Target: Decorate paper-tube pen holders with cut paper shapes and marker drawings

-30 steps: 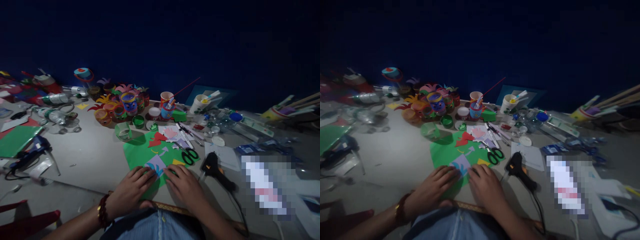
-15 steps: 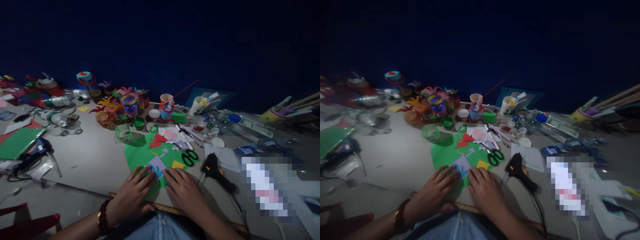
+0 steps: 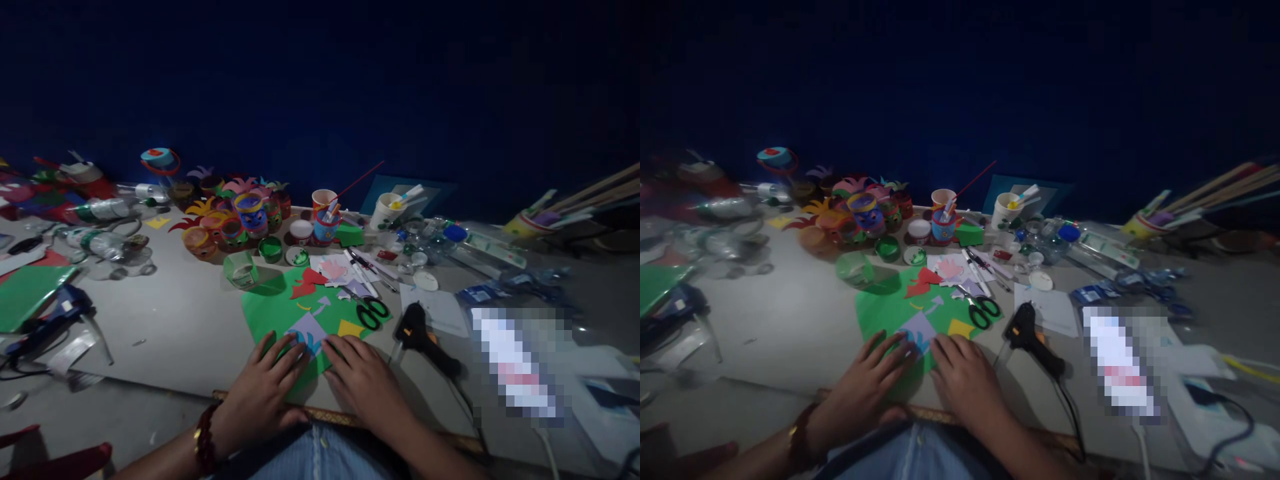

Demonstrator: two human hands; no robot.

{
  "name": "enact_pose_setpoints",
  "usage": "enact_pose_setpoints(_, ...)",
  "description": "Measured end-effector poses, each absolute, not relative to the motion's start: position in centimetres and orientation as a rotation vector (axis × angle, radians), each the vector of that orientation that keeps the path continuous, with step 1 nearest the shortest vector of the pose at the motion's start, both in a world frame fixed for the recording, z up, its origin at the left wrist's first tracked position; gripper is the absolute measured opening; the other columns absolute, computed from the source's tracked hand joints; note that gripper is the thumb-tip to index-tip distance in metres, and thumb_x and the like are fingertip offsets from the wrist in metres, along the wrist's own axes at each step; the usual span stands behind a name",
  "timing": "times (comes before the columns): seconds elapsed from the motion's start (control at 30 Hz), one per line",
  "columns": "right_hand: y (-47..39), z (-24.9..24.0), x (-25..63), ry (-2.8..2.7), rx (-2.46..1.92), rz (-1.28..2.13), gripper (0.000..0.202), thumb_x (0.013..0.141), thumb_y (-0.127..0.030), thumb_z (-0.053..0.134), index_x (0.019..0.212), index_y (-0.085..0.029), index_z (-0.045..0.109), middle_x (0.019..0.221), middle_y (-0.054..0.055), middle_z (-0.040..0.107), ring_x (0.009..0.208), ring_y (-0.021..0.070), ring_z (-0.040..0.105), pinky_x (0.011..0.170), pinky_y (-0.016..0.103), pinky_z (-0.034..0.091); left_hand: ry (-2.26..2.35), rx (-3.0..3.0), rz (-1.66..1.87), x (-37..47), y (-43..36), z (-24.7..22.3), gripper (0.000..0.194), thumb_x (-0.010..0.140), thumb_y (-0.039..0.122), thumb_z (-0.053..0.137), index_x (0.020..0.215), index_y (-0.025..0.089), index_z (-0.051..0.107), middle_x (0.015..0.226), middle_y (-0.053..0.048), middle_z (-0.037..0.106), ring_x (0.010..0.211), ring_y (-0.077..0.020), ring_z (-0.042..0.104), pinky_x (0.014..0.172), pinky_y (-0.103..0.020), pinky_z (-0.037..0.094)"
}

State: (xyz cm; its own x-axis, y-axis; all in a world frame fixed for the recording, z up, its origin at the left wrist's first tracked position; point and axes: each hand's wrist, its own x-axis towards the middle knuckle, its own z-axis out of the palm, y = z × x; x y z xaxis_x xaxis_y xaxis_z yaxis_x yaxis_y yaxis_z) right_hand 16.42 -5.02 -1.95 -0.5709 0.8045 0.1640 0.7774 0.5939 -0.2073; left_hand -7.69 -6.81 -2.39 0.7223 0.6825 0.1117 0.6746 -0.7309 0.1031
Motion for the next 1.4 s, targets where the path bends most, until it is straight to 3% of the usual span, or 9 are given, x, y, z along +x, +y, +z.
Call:
enact_pose_setpoints(0.7, -6.4, -0.9, 17.1, -2.477, -1.295, 0.303, 0.035, 0.092, -0.027, 0.057, 0.126, -0.020, 0.063, 0.131, 0.008, 0.066, 0.117, 0.0273, 0.060, 0.100, 0.044, 0.052, 1.133, 2.843, 0.197, -7.8, -6.8, -2.4, 0.076, 0.088, 0.069, 0.043, 0.148, 0.023, 0.037, 0.147, -0.007, 0.052, 0.139, -0.0314, 0.036, 0.117, -0.052, 0.017)
enact_pose_setpoints(0.9, -7.3, -0.4, 21.9, -2.325, -1.356, 0.315, 0.029, 0.097, -0.019, 0.044, 0.114, -0.022, 0.068, 0.107, 0.007, 0.075, 0.098, 0.0206, 0.068, 0.085, 0.036, 0.058, 1.134, 2.843, 0.157, -8.0, -6.7, -2.9, 0.078, 0.087, 0.070, 0.044, 0.149, 0.024, 0.035, 0.148, -0.006, 0.050, 0.140, -0.0317, 0.033, 0.118, -0.052, 0.012)
enact_pose_setpoints(1.0, -6.1, 0.0, 24.1, -2.297, -1.398, 0.173, 0.027, 0.098, -0.020, 0.044, 0.108, -0.022, 0.069, 0.099, 0.007, 0.076, 0.092, 0.0207, 0.069, 0.083, 0.036, 0.058, 1.122, 2.869, 0.191, -8.0, -6.7, -2.9, 0.078, 0.087, 0.070, 0.043, 0.150, 0.024, 0.034, 0.149, -0.006, 0.050, 0.140, -0.0313, 0.034, 0.119, -0.050, 0.009)
enact_pose_setpoints(1.13, -3.0, 2.2, 25.2, -2.275, -1.433, 0.035, 0.028, 0.097, -0.022, 0.043, 0.099, -0.022, 0.071, 0.093, 0.008, 0.077, 0.088, 0.0219, 0.070, 0.078, 0.036, 0.057, 1.113, 2.903, 0.249, -8.1, -6.7, -2.8, 0.078, 0.087, 0.070, 0.043, 0.150, 0.024, 0.034, 0.147, -0.006, 0.052, 0.138, -0.0315, 0.037, 0.118, -0.049, 0.014)
enact_pose_setpoints(1.27, 1.3, 5.2, 25.7, -2.244, -1.564, -0.038, 0.028, 0.096, -0.025, 0.045, 0.101, -0.019, 0.072, 0.099, 0.010, 0.076, 0.096, 0.0252, 0.069, 0.085, 0.038, 0.054, 1.053, 2.971, 0.263, -8.4, -6.6, -3.0, 0.079, 0.087, 0.071, 0.042, 0.150, 0.023, 0.034, 0.152, -0.006, 0.046, 0.140, -0.0318, 0.033, 0.119, -0.049, 0.007)
enact_pose_setpoints(1.4, 6.0, 6.5, 24.6, -2.435, -1.992, 0.018, 0.027, 0.095, -0.024, 0.047, 0.105, -0.020, 0.072, 0.103, 0.011, 0.076, 0.099, 0.0242, 0.069, 0.085, 0.032, 0.051, 1.073, 2.961, 0.284, -8.4, -6.7, -3.3, 0.084, 0.084, 0.075, 0.043, 0.150, 0.022, 0.035, 0.149, -0.008, 0.048, 0.139, -0.0337, 0.035, 0.117, -0.051, 0.015)
